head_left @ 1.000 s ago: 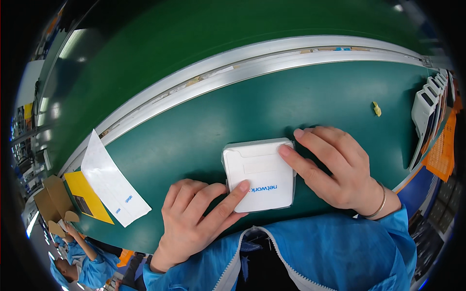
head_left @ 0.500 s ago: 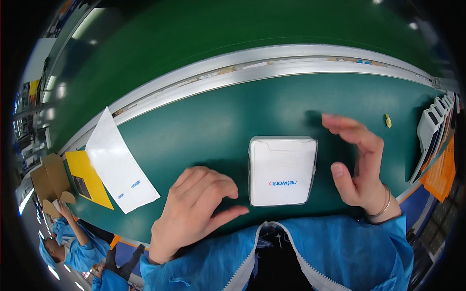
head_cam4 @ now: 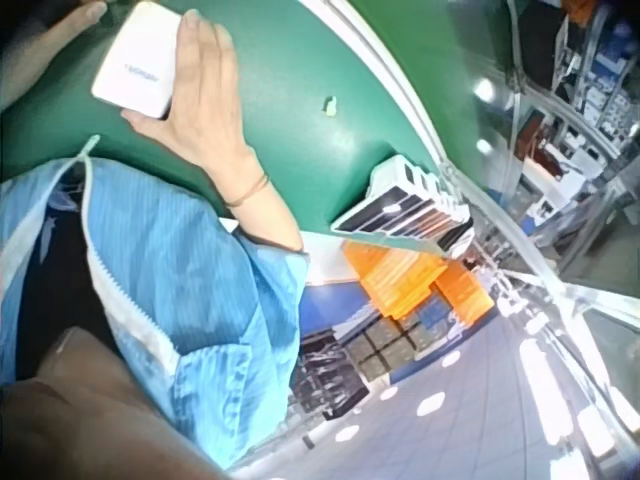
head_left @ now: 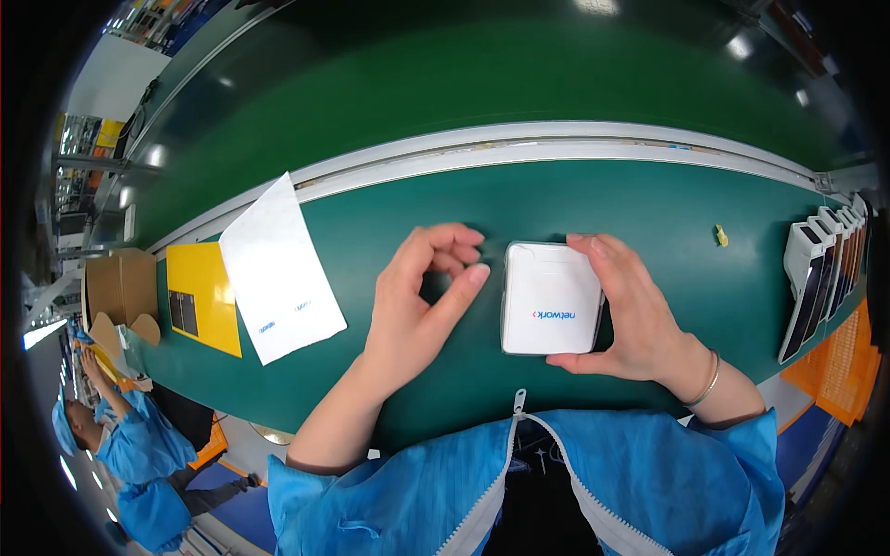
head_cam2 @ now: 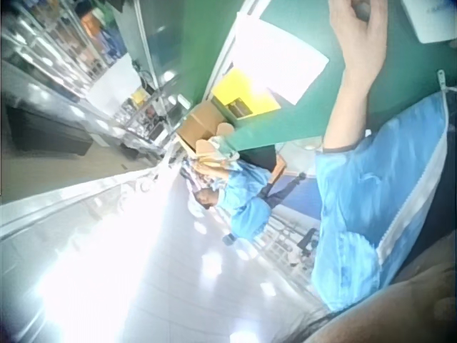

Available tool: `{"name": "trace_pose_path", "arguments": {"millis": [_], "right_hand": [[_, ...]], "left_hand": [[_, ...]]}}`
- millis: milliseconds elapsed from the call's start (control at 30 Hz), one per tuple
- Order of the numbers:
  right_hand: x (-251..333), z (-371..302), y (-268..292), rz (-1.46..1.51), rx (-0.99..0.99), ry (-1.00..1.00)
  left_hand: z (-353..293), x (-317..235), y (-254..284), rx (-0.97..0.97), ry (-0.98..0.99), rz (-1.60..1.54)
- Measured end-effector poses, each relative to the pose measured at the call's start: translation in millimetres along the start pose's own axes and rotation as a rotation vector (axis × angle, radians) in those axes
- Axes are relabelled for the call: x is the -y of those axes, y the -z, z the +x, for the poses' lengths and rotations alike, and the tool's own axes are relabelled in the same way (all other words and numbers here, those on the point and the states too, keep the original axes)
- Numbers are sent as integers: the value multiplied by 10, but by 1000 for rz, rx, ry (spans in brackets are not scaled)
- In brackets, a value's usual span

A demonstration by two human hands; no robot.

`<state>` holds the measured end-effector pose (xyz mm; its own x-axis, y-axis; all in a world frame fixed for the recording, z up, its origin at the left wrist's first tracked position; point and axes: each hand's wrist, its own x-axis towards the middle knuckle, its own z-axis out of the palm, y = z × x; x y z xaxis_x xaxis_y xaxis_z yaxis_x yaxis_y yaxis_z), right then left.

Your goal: The person applies labels to white electronic devices by hand, using a template guide to position the labels, then places the labeled devices into a cardboard box.

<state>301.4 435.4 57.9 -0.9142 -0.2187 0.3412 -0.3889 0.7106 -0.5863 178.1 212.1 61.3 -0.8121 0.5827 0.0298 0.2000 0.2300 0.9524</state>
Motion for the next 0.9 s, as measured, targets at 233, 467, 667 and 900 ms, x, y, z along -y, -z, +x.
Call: {"name": "trace_pose_path", "arguments": {"millis": [233, 467, 667, 900], "right_hand": [[38, 46, 26, -40, -39, 288], [427, -46, -80, 139, -41, 459], [244, -190, -208, 738, -131, 99], [66, -193, -147, 919, -272, -249]], "left_hand": [[-30, -326, 308, 472, -344, 140], [174, -133, 3, 1205, -294, -337], [259, -6, -245, 1287, -115, -852], [45, -73, -217, 949, 273, -1121]]}}
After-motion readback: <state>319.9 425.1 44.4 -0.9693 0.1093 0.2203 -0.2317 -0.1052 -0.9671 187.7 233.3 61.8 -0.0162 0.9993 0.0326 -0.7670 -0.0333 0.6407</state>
